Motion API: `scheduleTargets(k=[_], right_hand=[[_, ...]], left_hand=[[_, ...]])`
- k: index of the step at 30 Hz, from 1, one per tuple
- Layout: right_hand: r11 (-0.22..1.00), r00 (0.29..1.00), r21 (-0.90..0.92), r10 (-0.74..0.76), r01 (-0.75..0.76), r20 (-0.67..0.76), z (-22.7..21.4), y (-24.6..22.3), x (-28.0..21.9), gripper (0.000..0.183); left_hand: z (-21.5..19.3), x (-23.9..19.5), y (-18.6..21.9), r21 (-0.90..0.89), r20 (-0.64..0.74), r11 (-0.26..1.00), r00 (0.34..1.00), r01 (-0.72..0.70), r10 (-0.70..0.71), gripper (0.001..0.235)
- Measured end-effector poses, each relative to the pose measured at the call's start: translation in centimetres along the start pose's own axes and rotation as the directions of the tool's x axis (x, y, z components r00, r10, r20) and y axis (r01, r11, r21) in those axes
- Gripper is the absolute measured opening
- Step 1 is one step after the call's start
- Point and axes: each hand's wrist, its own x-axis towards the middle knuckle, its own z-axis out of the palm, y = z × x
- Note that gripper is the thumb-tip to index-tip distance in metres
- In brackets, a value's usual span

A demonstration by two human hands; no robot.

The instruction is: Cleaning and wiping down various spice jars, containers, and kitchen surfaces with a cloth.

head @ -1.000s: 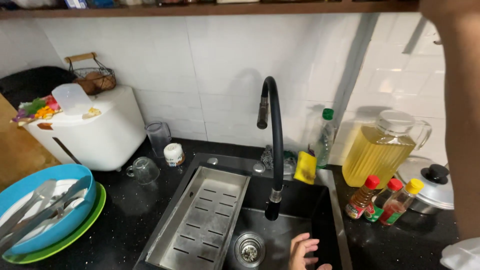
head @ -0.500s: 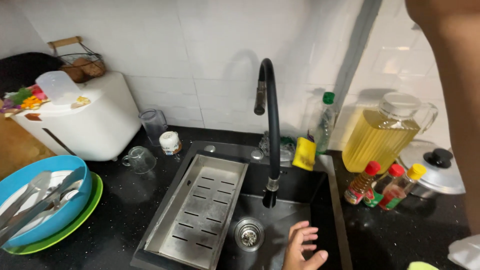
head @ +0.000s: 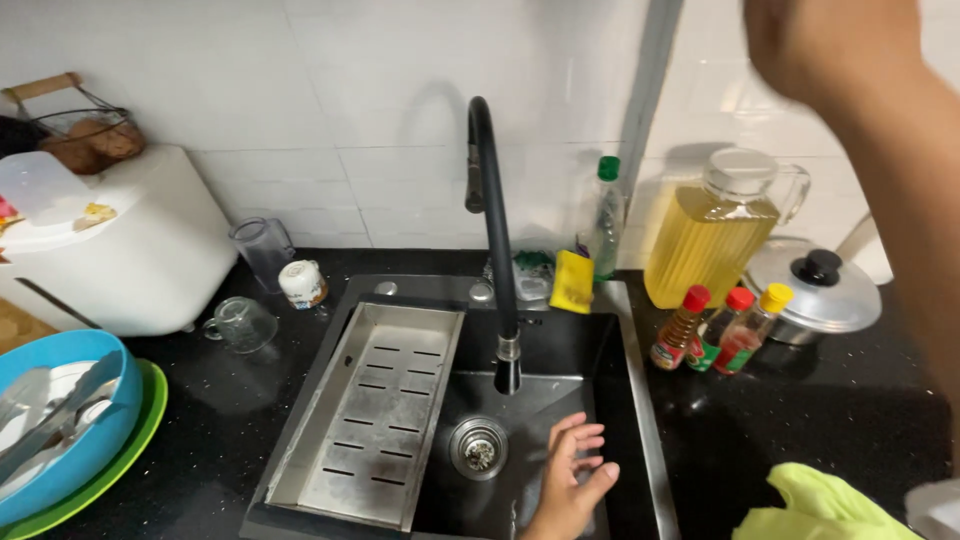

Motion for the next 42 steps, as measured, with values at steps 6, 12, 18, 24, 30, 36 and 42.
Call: scheduleTargets(k=[6,12,18,24,30,36,42], right_hand=[[0.997,0.598,0.020,0.031,-0.079,0.801,4.6,0.4,-13.4,0.055],[0.981,0.521,0.128,-0.034,-0.145,0.853,9.7,2.4,-24.4,0.057],[0.971,0.583,0.126,0.015,-0.201,0.812,0.5,-0.5,-24.1,0.027],[0.843,0.656,0.472,-0.204,-0.260,0.726,-6.8,-7.9,-23.0,0.034],[0.346,0.760,0.761,-0.173,-0.549,0.627,-2.6,-12.7,-25.9,0.044],[-0.214,0.657,0.628,-0.110,-0.748,0.746,2.3,-17.2,-31.7,0.065],[-0.202,0.716,0.688,-0.217,-0.698,0.663,4.5,-21.2,-38.0,0.055]], left_hand=[[0.1,0.4,-1.1,-0.081,-0.023,0.997,1.000,0.012,-0.014,0.051],[-0.4,0.1,-3.0,-0.204,0.012,0.971,0.992,0.125,-0.126,0.051],[0.0,0.7,-1.5,-0.313,0.025,0.941,0.991,0.133,-0.132,0.061],[0.3,-0.2,0.7,-0.428,0.201,0.844,0.944,0.324,-0.260,0.076],[-0.5,0.1,-1.9,-0.589,0.385,0.720,0.910,0.368,-0.151,0.063],[-1.1,0.1,0.4,-0.767,0.235,0.577,0.959,0.282,-0.156,0.057],[-1.4,0.3,-1.3,-0.811,0.243,0.484,0.941,0.330,-0.234,0.058]])
